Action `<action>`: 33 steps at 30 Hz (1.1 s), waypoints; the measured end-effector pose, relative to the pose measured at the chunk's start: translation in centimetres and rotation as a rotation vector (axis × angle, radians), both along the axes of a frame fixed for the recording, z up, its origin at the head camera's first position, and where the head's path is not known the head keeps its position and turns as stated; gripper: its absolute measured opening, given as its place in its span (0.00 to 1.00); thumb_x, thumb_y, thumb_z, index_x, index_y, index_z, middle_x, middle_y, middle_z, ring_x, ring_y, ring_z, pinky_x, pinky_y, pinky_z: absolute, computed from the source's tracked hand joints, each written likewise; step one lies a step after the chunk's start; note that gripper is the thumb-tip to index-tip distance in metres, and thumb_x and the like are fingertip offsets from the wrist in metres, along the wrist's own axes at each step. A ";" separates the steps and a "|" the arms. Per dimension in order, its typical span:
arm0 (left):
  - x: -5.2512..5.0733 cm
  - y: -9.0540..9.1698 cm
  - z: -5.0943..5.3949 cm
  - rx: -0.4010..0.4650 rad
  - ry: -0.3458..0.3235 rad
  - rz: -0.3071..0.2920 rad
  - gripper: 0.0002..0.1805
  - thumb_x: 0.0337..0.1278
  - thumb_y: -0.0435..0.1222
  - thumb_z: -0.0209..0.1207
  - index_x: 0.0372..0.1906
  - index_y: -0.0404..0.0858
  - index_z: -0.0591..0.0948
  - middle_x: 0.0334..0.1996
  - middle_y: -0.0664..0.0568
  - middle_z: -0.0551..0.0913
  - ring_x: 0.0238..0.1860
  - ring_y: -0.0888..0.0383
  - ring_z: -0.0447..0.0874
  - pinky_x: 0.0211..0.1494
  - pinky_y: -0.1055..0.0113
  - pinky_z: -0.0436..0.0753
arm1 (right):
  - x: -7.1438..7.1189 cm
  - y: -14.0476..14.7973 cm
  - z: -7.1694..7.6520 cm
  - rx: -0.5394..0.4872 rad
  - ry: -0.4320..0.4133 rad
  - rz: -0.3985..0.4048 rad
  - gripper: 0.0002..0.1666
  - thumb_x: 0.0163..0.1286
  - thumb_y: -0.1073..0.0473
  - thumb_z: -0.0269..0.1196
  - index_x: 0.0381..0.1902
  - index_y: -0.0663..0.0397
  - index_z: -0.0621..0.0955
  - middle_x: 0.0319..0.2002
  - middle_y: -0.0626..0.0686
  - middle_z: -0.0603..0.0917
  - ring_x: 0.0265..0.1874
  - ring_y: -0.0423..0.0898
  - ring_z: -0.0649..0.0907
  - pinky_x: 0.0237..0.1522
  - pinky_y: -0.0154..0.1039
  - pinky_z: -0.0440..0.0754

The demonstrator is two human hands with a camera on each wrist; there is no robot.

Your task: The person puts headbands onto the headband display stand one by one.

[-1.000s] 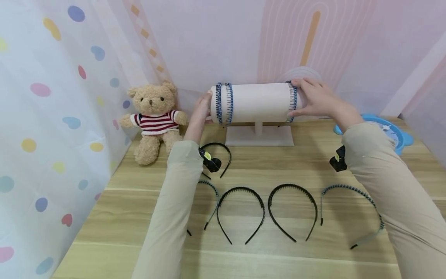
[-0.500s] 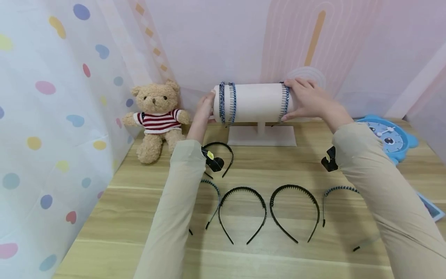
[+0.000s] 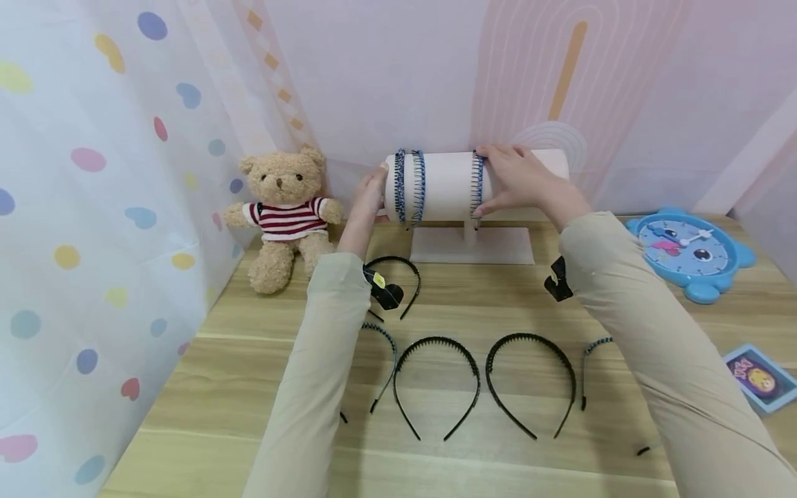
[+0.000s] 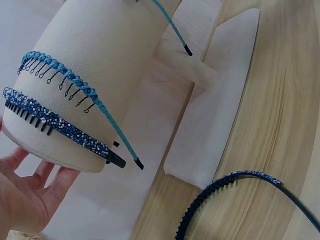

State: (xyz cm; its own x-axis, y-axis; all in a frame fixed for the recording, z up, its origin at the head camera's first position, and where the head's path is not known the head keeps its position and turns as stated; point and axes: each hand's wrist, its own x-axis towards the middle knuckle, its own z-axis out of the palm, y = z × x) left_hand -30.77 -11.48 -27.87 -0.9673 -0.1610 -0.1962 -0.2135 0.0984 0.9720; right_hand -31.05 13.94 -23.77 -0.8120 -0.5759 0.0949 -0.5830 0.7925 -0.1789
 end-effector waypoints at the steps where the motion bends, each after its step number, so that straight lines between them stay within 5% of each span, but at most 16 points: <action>1: 0.0 0.0 0.0 -0.003 0.002 0.000 0.31 0.62 0.59 0.42 0.65 0.47 0.63 0.61 0.47 0.69 0.57 0.48 0.71 0.55 0.54 0.76 | -0.1 -0.2 0.0 0.001 -0.002 0.000 0.64 0.46 0.41 0.71 0.68 0.65 0.50 0.69 0.63 0.56 0.69 0.58 0.54 0.70 0.55 0.45; 23: -0.2 0.5 -0.3 0.010 0.000 -0.006 0.30 0.62 0.58 0.42 0.64 0.47 0.64 0.61 0.47 0.68 0.57 0.46 0.72 0.54 0.55 0.76 | -0.7 -5.1 -0.5 0.035 0.020 0.043 0.65 0.46 0.41 0.71 0.69 0.62 0.48 0.70 0.61 0.54 0.70 0.57 0.53 0.71 0.56 0.42; 33: -0.4 0.9 0.1 -0.001 -0.016 -0.029 0.31 0.63 0.58 0.41 0.66 0.48 0.62 0.62 0.49 0.67 0.58 0.48 0.70 0.55 0.56 0.75 | 0.0 -2.5 -0.4 -0.033 0.039 0.021 0.70 0.45 0.40 0.71 0.71 0.58 0.41 0.72 0.62 0.46 0.71 0.59 0.48 0.70 0.58 0.40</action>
State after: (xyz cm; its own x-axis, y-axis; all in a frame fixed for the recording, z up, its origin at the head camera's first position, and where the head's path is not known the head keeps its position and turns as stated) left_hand -31.12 -10.57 -27.77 -0.9682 -0.1336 -0.2114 -0.2260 0.1060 0.9683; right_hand -31.04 11.47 -24.22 -0.7948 -0.5891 0.1453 -0.6068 0.7738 -0.1820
